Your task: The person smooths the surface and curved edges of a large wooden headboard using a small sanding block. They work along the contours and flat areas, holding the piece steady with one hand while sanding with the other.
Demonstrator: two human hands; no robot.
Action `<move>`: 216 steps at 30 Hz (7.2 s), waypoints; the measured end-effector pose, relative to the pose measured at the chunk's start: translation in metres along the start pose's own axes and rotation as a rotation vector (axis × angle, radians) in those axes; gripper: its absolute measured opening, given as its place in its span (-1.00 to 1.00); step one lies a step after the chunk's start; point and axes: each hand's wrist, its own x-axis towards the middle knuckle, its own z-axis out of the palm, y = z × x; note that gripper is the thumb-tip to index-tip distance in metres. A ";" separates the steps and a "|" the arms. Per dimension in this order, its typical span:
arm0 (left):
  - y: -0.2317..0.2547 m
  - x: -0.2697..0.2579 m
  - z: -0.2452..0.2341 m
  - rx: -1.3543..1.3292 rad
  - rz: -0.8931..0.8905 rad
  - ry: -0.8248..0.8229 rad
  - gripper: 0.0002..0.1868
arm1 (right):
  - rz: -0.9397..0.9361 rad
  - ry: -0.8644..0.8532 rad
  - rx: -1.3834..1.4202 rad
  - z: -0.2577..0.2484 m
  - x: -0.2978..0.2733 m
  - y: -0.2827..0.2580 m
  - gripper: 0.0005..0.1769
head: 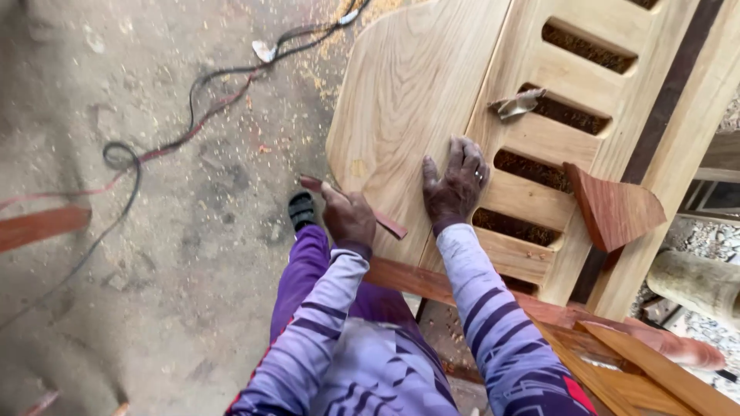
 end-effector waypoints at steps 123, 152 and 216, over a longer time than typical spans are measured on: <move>-0.087 0.060 -0.039 0.265 1.400 -0.578 -0.48 | 0.379 0.178 -0.184 -0.006 -0.145 0.005 -0.46; -0.106 0.070 -0.035 0.437 1.394 -0.377 -0.75 | 0.354 0.213 -0.155 -0.007 -0.151 0.010 -0.49; -0.120 0.046 -0.060 0.650 1.287 -0.442 -0.71 | 0.346 0.228 -0.151 -0.013 -0.140 0.005 -0.48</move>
